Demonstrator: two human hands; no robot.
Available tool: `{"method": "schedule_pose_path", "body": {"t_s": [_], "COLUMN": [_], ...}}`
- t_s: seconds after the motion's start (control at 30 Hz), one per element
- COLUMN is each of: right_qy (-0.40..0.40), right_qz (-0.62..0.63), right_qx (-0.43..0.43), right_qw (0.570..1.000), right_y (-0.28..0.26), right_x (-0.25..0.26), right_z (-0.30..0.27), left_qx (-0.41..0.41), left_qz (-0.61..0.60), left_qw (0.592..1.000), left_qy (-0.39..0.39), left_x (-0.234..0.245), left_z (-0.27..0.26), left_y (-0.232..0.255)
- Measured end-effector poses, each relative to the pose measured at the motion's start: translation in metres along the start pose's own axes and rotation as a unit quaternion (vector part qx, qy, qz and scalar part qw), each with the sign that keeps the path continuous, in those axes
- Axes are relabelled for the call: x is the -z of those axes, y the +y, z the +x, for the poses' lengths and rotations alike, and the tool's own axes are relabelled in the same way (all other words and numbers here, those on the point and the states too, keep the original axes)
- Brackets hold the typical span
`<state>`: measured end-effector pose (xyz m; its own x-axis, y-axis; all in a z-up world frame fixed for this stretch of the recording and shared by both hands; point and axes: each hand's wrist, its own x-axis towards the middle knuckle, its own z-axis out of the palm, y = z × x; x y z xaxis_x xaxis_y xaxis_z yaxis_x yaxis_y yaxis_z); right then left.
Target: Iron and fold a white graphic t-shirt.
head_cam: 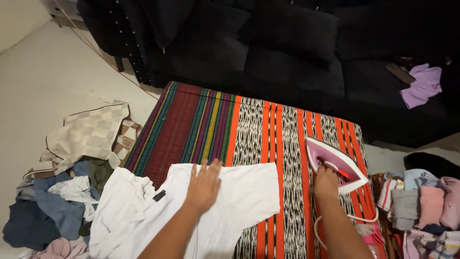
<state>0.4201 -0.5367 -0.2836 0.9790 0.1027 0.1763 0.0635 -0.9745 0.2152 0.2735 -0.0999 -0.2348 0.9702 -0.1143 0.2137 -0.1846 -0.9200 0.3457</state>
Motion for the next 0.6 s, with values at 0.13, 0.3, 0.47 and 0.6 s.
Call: {"method": "schedule_pose_path", "body": {"t_s": [0.13, 0.3, 0.47, 0.6], "right_qy": [0.001, -0.083, -0.297, -0.235], "right_qz": [0.037, 0.116, 0.073, 0.092], "right_qx": [-0.124, -0.188, -0.045, -0.022], "right_qw": [0.992, 0.972, 0.951, 0.967], "right_y": [-0.021, -0.085, -0.171, -0.206], "right_x": [0.052, 0.196, 0.233, 0.201], "right_z": [0.011, -0.010, -0.055, -0.062], "left_qx": [0.132, 0.127, 0.147, 0.160], "left_qz": [0.027, 0.052, -0.008, -0.005], "left_qw": [0.990, 0.986, 0.980, 0.977], "left_qy": [-0.048, -0.095, -0.134, -0.140], "left_x": [0.007, 0.030, 0.052, 0.045], "left_z": [0.028, 0.041, 0.044, 0.046], "left_y": [-0.018, -0.027, -0.031, -0.041]}}
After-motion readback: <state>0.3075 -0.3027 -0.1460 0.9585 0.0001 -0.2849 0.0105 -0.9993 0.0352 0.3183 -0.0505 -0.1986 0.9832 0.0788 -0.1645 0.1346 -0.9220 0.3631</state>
